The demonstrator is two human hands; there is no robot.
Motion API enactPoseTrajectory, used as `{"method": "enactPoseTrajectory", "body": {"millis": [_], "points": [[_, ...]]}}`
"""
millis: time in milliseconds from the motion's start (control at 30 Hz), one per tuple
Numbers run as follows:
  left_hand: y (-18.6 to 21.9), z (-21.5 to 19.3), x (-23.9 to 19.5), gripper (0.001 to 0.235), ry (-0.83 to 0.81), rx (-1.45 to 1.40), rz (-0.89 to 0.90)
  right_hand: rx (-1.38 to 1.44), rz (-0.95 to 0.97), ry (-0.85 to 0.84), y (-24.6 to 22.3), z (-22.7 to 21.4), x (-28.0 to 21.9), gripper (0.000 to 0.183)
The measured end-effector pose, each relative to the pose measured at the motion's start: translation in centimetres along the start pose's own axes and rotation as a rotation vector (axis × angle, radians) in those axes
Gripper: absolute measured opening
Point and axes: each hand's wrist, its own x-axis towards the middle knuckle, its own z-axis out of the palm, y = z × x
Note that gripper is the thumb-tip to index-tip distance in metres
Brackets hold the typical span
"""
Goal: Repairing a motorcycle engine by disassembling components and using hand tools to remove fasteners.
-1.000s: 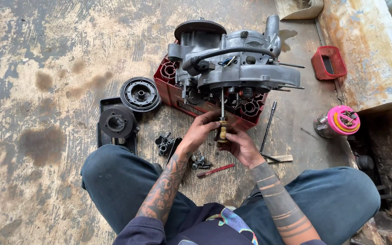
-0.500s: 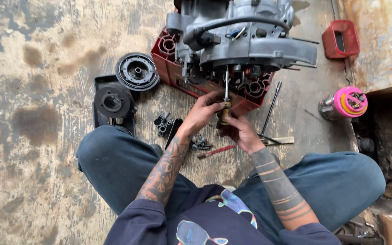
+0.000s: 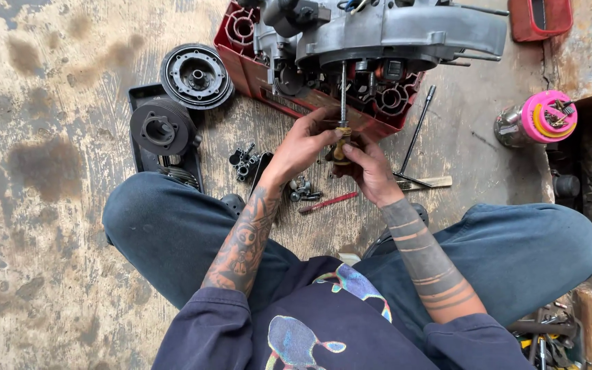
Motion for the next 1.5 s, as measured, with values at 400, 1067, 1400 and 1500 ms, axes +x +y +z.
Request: {"method": "enactPoseTrajectory", "body": {"millis": [400, 1067, 1400, 1500], "points": [[0.5, 1.3, 0.4, 0.053, 0.194, 0.178, 0.042, -0.217, -0.248, -0.037, -2.6, 3.9, -0.4, 0.024], [0.7, 2.9, 6.1, 0.024, 0.479, -0.235, 0.157, -0.025, -0.061, 0.116, -0.1, 2.9, 2.2, 0.035], [-3.5, 3.1, 10.0, 0.045, 0.536, -0.279, -0.04, 0.273, 0.031, 0.156, 1.5, 0.7, 4.0, 0.023], [-1.8, 3.5, 9.2, 0.056, 0.521, -0.316, -0.089, 0.3, 0.079, 0.192, -1.1, 2.3, 2.8, 0.027]]}}
